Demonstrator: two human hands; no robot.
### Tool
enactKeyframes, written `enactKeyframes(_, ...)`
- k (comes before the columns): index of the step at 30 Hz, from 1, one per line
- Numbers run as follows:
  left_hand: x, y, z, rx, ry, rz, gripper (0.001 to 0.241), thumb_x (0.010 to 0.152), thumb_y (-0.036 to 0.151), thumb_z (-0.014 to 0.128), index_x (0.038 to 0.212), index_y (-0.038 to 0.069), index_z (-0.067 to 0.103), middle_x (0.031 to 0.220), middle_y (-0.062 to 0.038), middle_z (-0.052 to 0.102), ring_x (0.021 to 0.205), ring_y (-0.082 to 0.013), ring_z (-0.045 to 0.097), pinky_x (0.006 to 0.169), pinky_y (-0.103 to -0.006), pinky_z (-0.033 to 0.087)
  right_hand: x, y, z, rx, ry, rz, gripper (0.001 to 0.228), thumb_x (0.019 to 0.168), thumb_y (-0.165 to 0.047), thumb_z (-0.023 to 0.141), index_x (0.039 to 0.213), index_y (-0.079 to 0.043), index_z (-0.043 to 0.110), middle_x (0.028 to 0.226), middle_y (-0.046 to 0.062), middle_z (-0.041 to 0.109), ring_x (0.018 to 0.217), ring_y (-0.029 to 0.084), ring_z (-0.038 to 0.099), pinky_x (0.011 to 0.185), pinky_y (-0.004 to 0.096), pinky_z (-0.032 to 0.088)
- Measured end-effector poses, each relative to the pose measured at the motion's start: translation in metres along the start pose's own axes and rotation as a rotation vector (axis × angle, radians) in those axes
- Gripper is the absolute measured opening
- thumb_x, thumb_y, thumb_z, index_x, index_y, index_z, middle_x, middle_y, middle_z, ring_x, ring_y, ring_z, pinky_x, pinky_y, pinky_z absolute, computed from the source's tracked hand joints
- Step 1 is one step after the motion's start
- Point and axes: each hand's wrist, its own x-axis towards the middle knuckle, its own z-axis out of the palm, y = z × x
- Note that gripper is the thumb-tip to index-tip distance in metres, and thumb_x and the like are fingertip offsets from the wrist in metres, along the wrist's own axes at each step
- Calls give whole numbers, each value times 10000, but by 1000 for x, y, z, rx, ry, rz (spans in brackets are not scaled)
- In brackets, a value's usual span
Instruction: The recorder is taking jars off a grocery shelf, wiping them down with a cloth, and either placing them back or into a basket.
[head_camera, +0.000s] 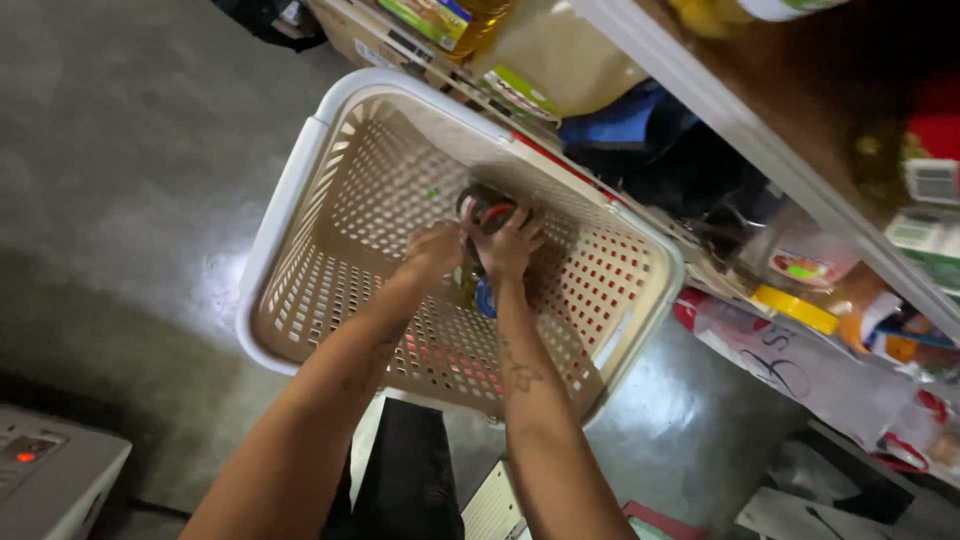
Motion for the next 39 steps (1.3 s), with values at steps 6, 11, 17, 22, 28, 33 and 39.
enactKeyframes(6, 14, -37, 21, -42, 127, 44, 287, 975, 194, 550, 1202, 59, 660, 1200, -199, 695, 1135, -346, 677, 932, -482, 539, -3, 13, 10, -74, 125, 38, 1091, 667, -603, 809, 1572, -176, 376, 1648, 323, 234, 1442, 624, 270, 1154, 631, 298)
enactKeyframes(11, 19, -42, -5, -27, 51, 21, 307, 999, 186, 518, 1260, 75, 636, 1280, -184, 688, 1210, -325, 670, 1018, -474, 522, 7, 32, 7, -84, 214, -195, 1090, 616, -494, 930, 1489, -90, 417, 1495, 323, 361, 1397, 585, 346, 1159, 721, 184)
enactKeyframes(17, -35, -20, -55, 197, 126, 312, 850, 782, 321, 764, 1479, 79, 343, 1514, -224, 336, 1404, -385, 303, 1125, -538, 268, -48, -11, -77, -20, 188, -235, 947, 592, -314, 937, 1376, -59, 472, 1391, 329, 399, 1286, 579, 390, 1061, 680, 318)
enactKeyframes(22, -136, 39, -126, 377, 148, 577, 1297, 585, 494, 926, 1595, 129, 198, 1659, -219, 126, 1533, -406, 66, 1212, -579, 85, -128, -53, -185, 85, 115, -232, 770, 666, -227, 876, 1354, -127, 545, 1336, 230, 479, 1284, 465, 473, 1063, 554, 429)
enactKeyframes(28, -198, 60, -111, 63, 302, 1057, 1172, 542, 497, 932, 1515, 110, 407, 1552, -174, 443, 1430, -372, 404, 1174, -535, 310, -211, -72, -288, 213, 121, -416, 812, 616, -211, 883, 1340, -105, 531, 1347, 175, 518, 1289, 403, 501, 1098, 518, 421)
enactKeyframes(33, -281, 93, -142, -139, 443, 1222, 1085, 537, 459, 957, 1399, 24, 461, 1338, -194, 585, 1228, -405, 580, 1053, -490, 445, -249, -92, -366, 256, 158, -543, 801, 629, -254, 914, 1323, -95, 546, 1309, 190, 499, 1263, 400, 514, 1079, 481, 442)
enactKeyframes(39, -351, 126, -170, -235, 601, 1240, 1083, 539, 425, 984, 1409, 37, 469, 1370, -193, 597, 1262, -410, 577, 1091, -481, 470, -251, -66, -437, 465, 150, -629, 798, 852, -332, 799, 1507, -54, 437, 1481, 150, 543, 1400, 328, 503, 1148, 452, 378)
